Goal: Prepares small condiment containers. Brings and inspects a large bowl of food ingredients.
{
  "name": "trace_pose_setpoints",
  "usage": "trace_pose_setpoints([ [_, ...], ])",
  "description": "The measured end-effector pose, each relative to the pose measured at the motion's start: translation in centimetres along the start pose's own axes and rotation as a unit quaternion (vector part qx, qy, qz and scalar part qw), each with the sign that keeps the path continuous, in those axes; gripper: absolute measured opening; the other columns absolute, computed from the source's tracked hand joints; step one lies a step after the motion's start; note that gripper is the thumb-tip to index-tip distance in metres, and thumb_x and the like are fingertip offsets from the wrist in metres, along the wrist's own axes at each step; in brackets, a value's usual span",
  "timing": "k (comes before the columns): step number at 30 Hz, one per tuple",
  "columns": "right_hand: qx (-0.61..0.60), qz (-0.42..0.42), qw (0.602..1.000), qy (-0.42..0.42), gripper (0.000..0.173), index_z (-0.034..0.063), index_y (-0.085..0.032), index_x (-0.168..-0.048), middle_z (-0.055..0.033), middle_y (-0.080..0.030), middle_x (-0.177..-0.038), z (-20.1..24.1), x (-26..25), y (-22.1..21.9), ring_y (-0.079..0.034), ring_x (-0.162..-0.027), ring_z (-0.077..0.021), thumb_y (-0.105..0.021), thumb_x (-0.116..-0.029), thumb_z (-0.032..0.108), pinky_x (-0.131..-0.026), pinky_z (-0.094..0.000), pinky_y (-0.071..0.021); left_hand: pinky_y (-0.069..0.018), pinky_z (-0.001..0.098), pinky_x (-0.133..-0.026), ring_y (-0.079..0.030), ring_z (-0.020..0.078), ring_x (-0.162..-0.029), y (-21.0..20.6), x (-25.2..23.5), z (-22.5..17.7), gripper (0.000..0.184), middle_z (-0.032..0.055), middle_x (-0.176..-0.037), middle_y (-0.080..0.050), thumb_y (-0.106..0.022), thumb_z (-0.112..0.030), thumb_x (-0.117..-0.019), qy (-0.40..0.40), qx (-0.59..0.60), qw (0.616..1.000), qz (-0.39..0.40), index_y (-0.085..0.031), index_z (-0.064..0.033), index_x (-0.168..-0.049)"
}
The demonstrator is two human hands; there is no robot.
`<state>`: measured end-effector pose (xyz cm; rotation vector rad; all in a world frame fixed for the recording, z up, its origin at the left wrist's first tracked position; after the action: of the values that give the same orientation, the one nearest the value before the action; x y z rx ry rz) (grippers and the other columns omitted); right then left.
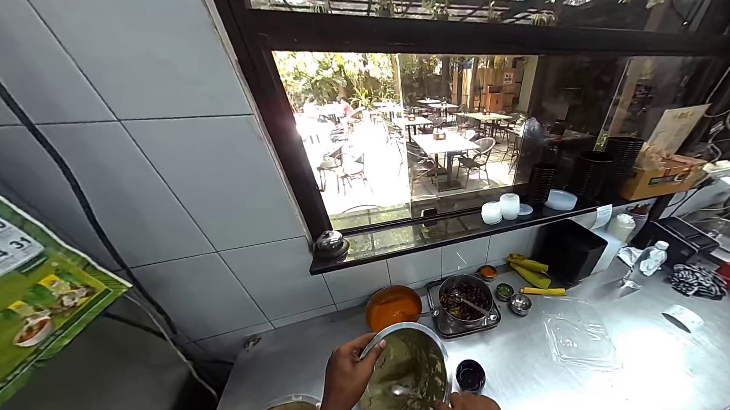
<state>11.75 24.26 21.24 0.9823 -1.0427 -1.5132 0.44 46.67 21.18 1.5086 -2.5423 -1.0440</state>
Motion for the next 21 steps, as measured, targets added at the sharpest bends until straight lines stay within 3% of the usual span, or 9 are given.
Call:
trace_pose_setpoints([
  [3,-0.008,-0.025,1.000,-0.003,0.040,0.0145,-0.068,-0.129,-0.0168,-0.071,-0.097,0.5,0.3,1.1,-0.071,-0.086,-0.0367,-0.055,-0.0940,0.002,-0.062,-0.0516,-0.0564,-0.0616,0.0369,-0.082,-0.072,0.0045,-0.085,-0.1,-0.1,-0.4,0.026,-0.0079,-0.091,-0.077,-0.068,-0.042,-0.0940,-0.007,-0.010,1.000,-0.004,-0.079,-0.0211,-0.105],
  [6,-0.016,0.034,0.999,-0.028,0.036,0.0145,-0.070,-0.124,-0.0179,-0.071,-0.100,-0.3,0.5,0.2,-0.071,-0.090,-0.0381,-0.055,-0.0937,0.003,-0.066,-0.0549,-0.0559,-0.0611,0.0360,-0.081,-0.072,0.0035,-0.084,-0.6,-0.1,0.1,0.026,-0.0088,-0.091,-0.077,-0.067,-0.044,-0.0946,0.004,-0.013,1.000,0.008,-0.079,-0.0230,-0.105],
  [8,-0.012,-0.022,1.000,-0.016,0.039,0.0206,-0.070,-0.126,-0.0142,-0.072,-0.099,-0.3,-0.1,0.8,-0.071,-0.091,-0.0353,-0.059,-0.0921,0.004,-0.065,-0.0527,-0.0567,-0.0609,0.0367,-0.082,-0.072,0.0043,-0.085,-0.7,-0.7,-0.2,0.026,-0.0081,-0.091,-0.077,-0.067,-0.044,-0.0949,0.001,-0.018,1.000,0.015,-0.079,-0.0227,-0.106],
  [11,0.038,-0.112,0.993,0.017,0.051,0.0237,-0.070,-0.128,-0.0140,-0.072,-0.106,0.0,-1.1,2.0,-0.070,-0.096,-0.0361,-0.068,-0.0834,-0.001,-0.064,-0.0514,-0.0585,-0.0608,0.0450,-0.084,-0.073,0.0130,-0.086,-0.2,-0.8,-0.9,0.022,0.0013,-0.093,-0.077,-0.073,-0.031,-0.0944,0.006,-0.012,1.000,0.020,-0.079,-0.0147,-0.108],
  [13,0.081,-0.122,0.988,0.058,0.048,0.0224,-0.070,-0.127,-0.0133,-0.071,-0.108,-0.3,-2.1,1.3,-0.069,-0.098,-0.0342,-0.070,-0.0845,-0.001,-0.069,-0.0484,-0.0584,-0.0603,0.0482,-0.079,-0.073,0.0177,-0.082,-0.1,-0.7,-1.3,0.018,0.0061,-0.093,-0.076,-0.075,-0.023,-0.0949,0.012,0.011,1.000,0.026,-0.078,-0.0104,-0.108],
  [15,0.122,-0.121,0.979,0.108,0.041,0.0201,-0.070,-0.125,-0.0106,-0.067,-0.106,-0.3,-3.1,-0.1,-0.064,-0.098,-0.0302,-0.071,-0.0878,0.002,-0.074,-0.0444,-0.0552,-0.0617,0.0441,-0.076,-0.073,0.0153,-0.080,-0.1,-1.1,-1.6,0.015,0.0049,-0.091,-0.077,-0.074,-0.020,-0.0959,0.006,0.035,0.999,0.039,-0.078,-0.0104,-0.106],
  [21,0.157,-0.154,0.954,0.202,0.037,0.0162,-0.068,-0.129,-0.0095,-0.065,-0.105,0.4,-5.2,-2.2,-0.062,-0.098,-0.0273,-0.065,-0.0934,0.006,-0.081,-0.0425,-0.0512,-0.0610,0.0414,-0.069,-0.071,0.0148,-0.073,-0.6,-1.7,-2.0,0.013,0.0036,-0.086,-0.076,-0.071,-0.022,-0.0976,0.007,0.052,0.998,0.042,-0.078,-0.0122,-0.103],
])
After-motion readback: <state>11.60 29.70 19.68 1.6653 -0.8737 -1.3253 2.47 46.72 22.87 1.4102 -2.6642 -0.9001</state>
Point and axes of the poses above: each hand's wrist, its own x-axis away from the middle knuckle, its own y-axis out of the back of the hand, z = x × y, the point moved 10 cm from there along -x, towards the middle knuckle
